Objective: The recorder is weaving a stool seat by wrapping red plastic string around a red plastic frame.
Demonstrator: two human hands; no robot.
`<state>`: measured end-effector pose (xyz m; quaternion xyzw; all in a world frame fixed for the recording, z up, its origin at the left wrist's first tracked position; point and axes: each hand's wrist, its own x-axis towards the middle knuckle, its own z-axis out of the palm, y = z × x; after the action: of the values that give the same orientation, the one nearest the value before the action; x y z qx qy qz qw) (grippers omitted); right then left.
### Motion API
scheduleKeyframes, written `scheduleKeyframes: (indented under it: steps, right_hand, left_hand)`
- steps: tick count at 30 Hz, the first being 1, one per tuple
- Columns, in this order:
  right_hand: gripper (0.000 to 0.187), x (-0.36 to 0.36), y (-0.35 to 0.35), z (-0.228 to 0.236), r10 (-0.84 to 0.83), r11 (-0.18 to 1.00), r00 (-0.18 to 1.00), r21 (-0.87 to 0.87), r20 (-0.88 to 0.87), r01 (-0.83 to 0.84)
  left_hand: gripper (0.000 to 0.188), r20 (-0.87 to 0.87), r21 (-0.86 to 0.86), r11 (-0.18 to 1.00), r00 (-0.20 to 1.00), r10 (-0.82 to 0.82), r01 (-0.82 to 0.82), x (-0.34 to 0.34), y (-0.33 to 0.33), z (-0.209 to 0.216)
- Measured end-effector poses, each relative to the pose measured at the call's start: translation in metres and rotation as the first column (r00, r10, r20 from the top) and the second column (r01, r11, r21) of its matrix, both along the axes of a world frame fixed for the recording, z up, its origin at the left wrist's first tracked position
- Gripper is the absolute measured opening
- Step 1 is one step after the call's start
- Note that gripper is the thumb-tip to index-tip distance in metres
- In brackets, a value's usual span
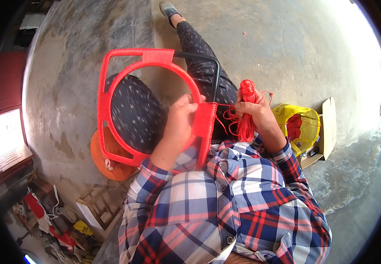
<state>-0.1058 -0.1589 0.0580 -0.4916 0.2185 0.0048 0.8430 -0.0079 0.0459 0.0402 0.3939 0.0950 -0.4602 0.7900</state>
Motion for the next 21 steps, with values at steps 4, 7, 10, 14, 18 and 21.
scheduleKeyframes:
  steps: [4,7,10,14,18,21]
  right_hand:
    - [0.017,0.001,0.003,0.001,0.011,0.998,1.0,0.057,-0.013,-0.01]
    - [0.017,-0.004,0.023,0.021,0.091,0.996,0.995,-0.014,0.044,-0.09]
    - [0.018,-0.002,0.029,0.028,0.077,0.997,0.997,0.001,0.011,-0.077]
    - [0.017,-0.008,0.008,0.015,0.023,0.997,1.0,0.07,-0.01,-0.022]
    - [0.017,-0.012,0.008,0.007,0.033,0.996,0.998,0.09,-0.045,-0.029]
    - [0.017,-0.009,0.01,0.006,0.056,0.994,0.997,0.098,-0.047,-0.051]
  left_hand:
    - [0.025,0.124,0.122,0.99,0.988,-0.088,0.072,-0.007,-0.004,0.007]
    - [0.03,0.249,0.215,0.974,0.961,-0.121,0.067,-0.009,-0.005,0.002]
    - [0.03,0.296,0.213,0.975,0.948,-0.12,0.057,-0.005,-0.005,0.004]
    - [0.022,0.115,0.06,0.996,0.991,-0.066,0.059,-0.001,0.0,0.007]
    - [0.021,-0.052,-0.044,0.999,0.999,0.004,-0.007,-0.002,0.005,0.0]
    - [0.017,-0.07,0.071,0.997,0.997,0.012,-0.007,-0.001,0.009,-0.014]
